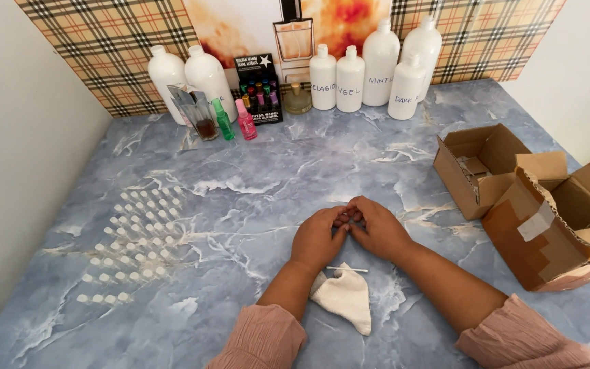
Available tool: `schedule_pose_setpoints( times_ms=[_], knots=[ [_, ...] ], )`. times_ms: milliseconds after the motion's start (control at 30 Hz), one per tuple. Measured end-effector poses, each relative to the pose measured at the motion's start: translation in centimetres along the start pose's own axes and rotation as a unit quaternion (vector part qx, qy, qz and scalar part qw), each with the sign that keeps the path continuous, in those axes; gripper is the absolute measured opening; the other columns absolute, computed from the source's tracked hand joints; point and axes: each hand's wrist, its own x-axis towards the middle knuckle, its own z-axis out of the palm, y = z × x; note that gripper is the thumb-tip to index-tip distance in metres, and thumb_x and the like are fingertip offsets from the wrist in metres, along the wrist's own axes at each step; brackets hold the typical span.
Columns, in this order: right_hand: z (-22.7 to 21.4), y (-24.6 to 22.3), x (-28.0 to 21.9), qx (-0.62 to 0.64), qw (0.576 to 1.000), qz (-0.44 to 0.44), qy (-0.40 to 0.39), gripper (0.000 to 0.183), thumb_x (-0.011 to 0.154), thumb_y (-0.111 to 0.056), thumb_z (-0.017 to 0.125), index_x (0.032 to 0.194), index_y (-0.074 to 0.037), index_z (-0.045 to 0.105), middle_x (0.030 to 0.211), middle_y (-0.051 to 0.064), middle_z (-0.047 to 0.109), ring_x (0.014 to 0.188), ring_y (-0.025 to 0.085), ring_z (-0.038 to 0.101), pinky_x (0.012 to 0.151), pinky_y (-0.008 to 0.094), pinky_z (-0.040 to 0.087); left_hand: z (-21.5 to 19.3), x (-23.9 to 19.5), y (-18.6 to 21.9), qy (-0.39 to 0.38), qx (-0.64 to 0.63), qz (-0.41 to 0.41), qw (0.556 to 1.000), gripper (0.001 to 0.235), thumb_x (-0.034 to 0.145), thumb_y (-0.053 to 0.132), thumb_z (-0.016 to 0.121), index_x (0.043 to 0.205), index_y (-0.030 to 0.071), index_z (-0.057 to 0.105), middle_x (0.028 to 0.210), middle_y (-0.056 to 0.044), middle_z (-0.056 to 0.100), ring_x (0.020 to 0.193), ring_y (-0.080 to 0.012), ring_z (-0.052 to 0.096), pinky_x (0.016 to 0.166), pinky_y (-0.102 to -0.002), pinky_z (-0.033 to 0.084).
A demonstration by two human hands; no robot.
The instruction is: The person places small perfume vials into a white fabric pouch and then puts the pouch into a cardboard box.
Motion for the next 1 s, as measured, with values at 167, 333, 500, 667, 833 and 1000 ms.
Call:
schedule_pose_setpoints(
  times_ms=[167, 333, 500, 667, 833, 1000],
  knots=[
    [0.0, 0.2, 0.0, -0.008, 1.0, -0.012, 0.003, 0.034, 0.082, -0.008, 0.075, 0.113, -0.011, 0.061, 0.099, 0.009, 0.072, 0.094, 0.023, 0.07, 0.079, 0.032, 0.062, -0.2, 0.0, 0.2, -0.006, -0.005, 0.001, 1.0, 0.038, 0.09, 0.02, 0.068, 0.128, 0.012, 0.066, 0.105, -0.005, 0.072, 0.105, -0.0249, 0.07, 0.09, -0.039, 0.056],
    [-0.1, -0.2, -0.1, -0.009, 1.0, -0.01, 0.005, 0.034, 0.082, -0.008, 0.075, 0.113, -0.011, 0.06, 0.098, 0.01, 0.072, 0.094, 0.023, 0.07, 0.079, 0.032, 0.062, -0.5, -0.1, 0.5, -0.008, -0.013, -0.002, 1.0, 0.038, 0.091, 0.019, 0.068, 0.128, 0.011, 0.066, 0.105, -0.006, 0.072, 0.104, -0.0252, 0.071, 0.09, -0.038, 0.056],
    [-0.1, -0.3, 0.0, -0.006, 1.0, -0.015, 0.008, 0.035, 0.081, -0.006, 0.075, 0.113, -0.01, 0.06, 0.097, 0.01, 0.072, 0.093, 0.023, 0.07, 0.078, 0.033, 0.062, -0.3, -0.1, 0.4, -0.006, -0.007, -0.002, 1.0, 0.038, 0.09, 0.021, 0.068, 0.127, 0.011, 0.066, 0.105, -0.006, 0.072, 0.104, -0.0244, 0.071, 0.089, -0.038, 0.057],
    [0.0, 0.0, -0.1, -0.003, 1.0, -0.013, 0.004, 0.036, 0.081, -0.005, 0.074, 0.113, -0.011, 0.061, 0.098, 0.009, 0.072, 0.093, 0.022, 0.07, 0.079, 0.031, 0.061, -0.4, -0.1, 0.5, -0.016, -0.009, -0.005, 1.0, 0.039, 0.091, 0.02, 0.067, 0.129, 0.012, 0.065, 0.106, -0.006, 0.072, 0.104, -0.0238, 0.071, 0.089, -0.037, 0.057],
    [-0.1, -0.1, 0.0, -0.008, 1.0, -0.014, 0.005, 0.035, 0.08, -0.006, 0.075, 0.112, -0.012, 0.061, 0.097, 0.008, 0.071, 0.093, 0.021, 0.07, 0.078, 0.03, 0.062, -0.5, 0.0, 0.5, -0.012, -0.005, -0.002, 1.0, 0.039, 0.091, 0.02, 0.067, 0.129, 0.01, 0.065, 0.107, -0.009, 0.072, 0.104, -0.0263, 0.071, 0.089, -0.039, 0.057],
    [0.0, 0.0, -0.1, -0.011, 0.999, -0.042, 0.014, 0.037, 0.08, -0.006, 0.074, 0.114, -0.01, 0.059, 0.096, 0.011, 0.07, 0.093, 0.026, 0.07, 0.078, 0.035, 0.062, -0.8, -0.3, 1.0, -0.007, 0.016, 0.01, 1.0, 0.04, 0.091, 0.021, 0.069, 0.129, 0.009, 0.065, 0.107, -0.012, 0.072, 0.107, -0.0312, 0.069, 0.091, -0.043, 0.056]
  ],
)
